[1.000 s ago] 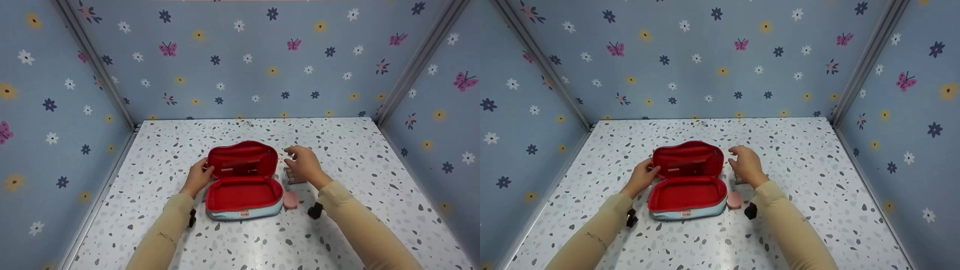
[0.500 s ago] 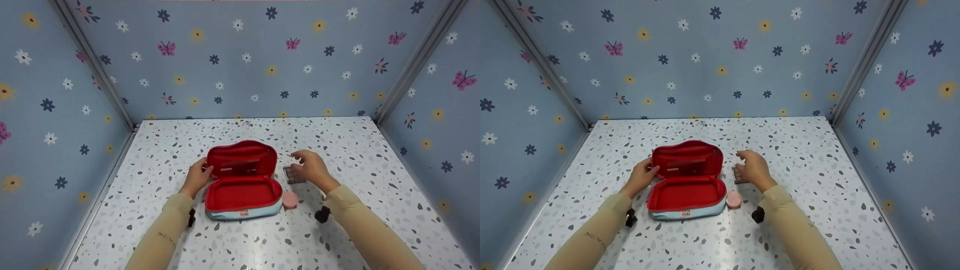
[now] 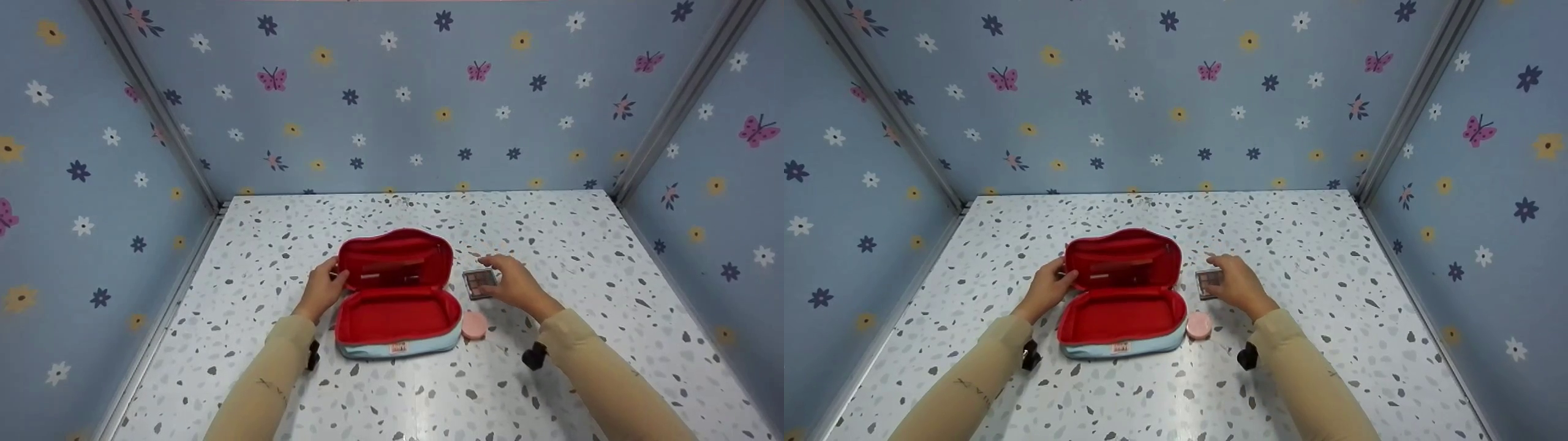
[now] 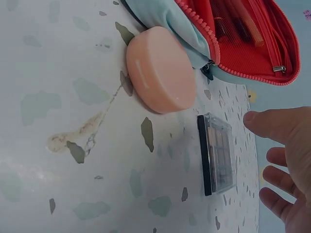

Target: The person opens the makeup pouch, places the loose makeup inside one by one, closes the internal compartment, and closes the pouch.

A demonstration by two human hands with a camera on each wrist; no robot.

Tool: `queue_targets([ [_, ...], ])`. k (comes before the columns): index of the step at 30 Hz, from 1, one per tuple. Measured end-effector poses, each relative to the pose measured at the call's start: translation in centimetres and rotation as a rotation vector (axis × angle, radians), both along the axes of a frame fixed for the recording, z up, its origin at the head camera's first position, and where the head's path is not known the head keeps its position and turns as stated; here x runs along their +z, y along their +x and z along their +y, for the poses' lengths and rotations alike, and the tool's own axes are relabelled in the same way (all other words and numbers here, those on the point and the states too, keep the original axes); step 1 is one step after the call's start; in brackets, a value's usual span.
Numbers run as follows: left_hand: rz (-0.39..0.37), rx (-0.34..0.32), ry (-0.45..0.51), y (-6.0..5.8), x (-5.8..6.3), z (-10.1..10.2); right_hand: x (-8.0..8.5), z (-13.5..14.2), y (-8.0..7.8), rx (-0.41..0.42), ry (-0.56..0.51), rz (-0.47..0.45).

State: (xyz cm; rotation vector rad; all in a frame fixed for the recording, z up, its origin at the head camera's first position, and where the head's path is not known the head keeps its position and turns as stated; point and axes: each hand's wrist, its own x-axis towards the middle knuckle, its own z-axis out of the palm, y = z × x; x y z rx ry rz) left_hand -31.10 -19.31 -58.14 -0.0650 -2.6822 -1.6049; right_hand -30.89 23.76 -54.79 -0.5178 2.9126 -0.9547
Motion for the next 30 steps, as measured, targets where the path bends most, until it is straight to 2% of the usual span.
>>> queue_targets([
  [15, -0.001, 0.009, 0.006, 0.1, 0.0, 0.1, -1.7, 1.0, -1.0, 0.020, 0.039, -0.134],
  [24, -0.008, 0.006, 0.004, 0.1, 0.2, 0.2, -1.9, 1.3, -1.7, 0.020, 0.012, -0.247],
  [30, -0.008, 0.013, 0.009, 0.2, 0.2, 0.3, -1.8, 1.2, -2.0, 0.039, 0.024, -0.283],
])
